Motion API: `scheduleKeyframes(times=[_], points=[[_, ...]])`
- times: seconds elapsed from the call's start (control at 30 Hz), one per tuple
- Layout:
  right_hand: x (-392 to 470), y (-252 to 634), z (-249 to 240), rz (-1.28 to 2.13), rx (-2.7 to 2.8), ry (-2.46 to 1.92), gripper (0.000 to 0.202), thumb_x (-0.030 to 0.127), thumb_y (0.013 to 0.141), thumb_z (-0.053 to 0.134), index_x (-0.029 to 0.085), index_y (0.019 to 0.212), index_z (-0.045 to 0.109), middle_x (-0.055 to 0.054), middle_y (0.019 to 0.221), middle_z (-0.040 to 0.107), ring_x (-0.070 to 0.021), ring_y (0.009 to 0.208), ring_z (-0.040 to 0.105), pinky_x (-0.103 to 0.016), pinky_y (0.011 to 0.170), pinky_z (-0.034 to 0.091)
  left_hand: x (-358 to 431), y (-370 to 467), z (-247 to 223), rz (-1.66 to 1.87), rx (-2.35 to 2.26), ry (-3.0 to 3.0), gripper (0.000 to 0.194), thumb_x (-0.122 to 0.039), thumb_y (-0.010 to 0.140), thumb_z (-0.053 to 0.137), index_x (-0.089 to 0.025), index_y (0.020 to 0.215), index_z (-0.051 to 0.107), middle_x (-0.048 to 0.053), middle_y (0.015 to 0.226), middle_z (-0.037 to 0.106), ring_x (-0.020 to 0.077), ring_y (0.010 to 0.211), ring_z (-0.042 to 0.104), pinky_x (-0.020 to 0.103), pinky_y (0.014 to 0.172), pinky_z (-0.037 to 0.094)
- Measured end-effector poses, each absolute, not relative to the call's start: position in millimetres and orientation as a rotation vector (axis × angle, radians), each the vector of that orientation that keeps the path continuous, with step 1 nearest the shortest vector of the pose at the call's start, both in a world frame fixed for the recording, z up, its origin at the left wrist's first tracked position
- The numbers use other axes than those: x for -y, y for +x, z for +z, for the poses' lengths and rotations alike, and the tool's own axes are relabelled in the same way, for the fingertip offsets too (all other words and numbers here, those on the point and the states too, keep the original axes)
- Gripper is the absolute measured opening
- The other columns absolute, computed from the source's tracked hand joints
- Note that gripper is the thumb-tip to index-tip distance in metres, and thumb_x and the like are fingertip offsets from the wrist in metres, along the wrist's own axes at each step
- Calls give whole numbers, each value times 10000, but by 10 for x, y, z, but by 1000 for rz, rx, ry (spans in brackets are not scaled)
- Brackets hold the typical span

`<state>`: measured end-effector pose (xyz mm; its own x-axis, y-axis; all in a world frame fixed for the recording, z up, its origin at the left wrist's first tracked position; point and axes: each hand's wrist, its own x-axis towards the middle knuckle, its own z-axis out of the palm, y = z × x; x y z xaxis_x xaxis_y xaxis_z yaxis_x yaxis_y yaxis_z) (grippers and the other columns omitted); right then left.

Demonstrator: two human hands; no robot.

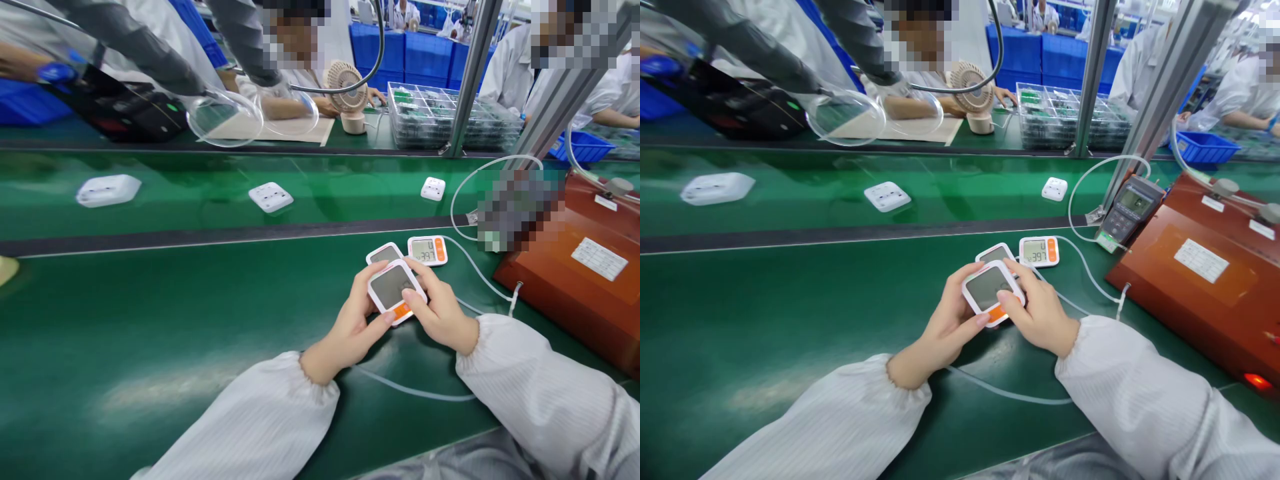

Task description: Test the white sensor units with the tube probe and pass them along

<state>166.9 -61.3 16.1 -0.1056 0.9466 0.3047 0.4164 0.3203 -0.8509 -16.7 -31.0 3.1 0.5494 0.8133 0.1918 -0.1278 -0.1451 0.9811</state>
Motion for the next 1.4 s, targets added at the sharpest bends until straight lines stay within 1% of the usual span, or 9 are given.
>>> scheduleKeyframes(times=[0.1,0.27,0.4,0.53,0.7,0.9,1.1,1.3,1.4], points=[[623,1671,134,637,1696,-1195,495,348,961,517,195,1423,428,-103,1157,678,-215,948,678,-374,860,576,316,-187,4,890,-525,1506,629,-433,922,620,-309,1453,307,120,1383,475,275,1129,603,416,925,545],[635,1699,217,211,1920,-1052,398,281,995,490,209,1385,515,-111,1198,678,-242,1045,642,-431,927,550,292,-197,-46,975,-529,1511,614,-512,926,579,-302,1455,347,86,1196,581,184,806,633,327,715,564],[627,1795,377,-76,2036,-934,402,150,977,486,232,1361,572,-88,1161,705,-240,1040,622,-441,919,543,267,-177,-48,1038,-522,1598,606,-539,942,537,-245,1443,365,113,1211,613,185,811,638,316,719,544],[588,1994,520,-152,2035,-1013,418,199,944,552,203,1361,574,-111,1100,715,-255,941,641,-446,843,548,242,-154,-37,1038,-514,1591,549,-502,982,483,-208,1426,351,71,947,690,154,704,639,288,685,521],[577,2234,504,-120,2184,-1215,309,305,916,586,159,1170,686,-100,875,717,-230,767,650,-356,694,524,217,-165,18,1118,-723,1637,414,-452,983,505,-179,1295,504,34,819,692,138,641,636,268,645,515],[535,2339,435,49,2207,-1648,236,289,907,632,175,1103,695,-79,931,718,-231,826,647,-339,735,495,133,-219,87,1164,-878,1749,296,-400,965,505,-164,1035,669,31,751,701,137,607,653,256,610,536],[641,2126,478,63,2150,-1361,103,259,939,617,167,961,656,-75,931,680,-217,896,609,-335,805,483,-23,-354,110,1268,-1086,1829,257,-358,926,525,-164,909,693,27,720,704,139,582,655,257,584,538],[956,1651,241,468,2679,-996,549,636,756,766,172,1026,650,-68,1025,660,-228,888,589,-338,741,465,-117,-482,113,1299,-1259,1992,255,-337,907,515,-170,878,707,21,717,712,142,588,660,265,609,528],[990,1577,154,541,2744,-972,358,504,817,774,190,941,656,-50,1021,656,-215,906,587,-322,741,444,-163,-545,101,1280,-1321,2072,265,-344,903,512,-175,872,714,25,735,726,152,617,672,275,647,538]])
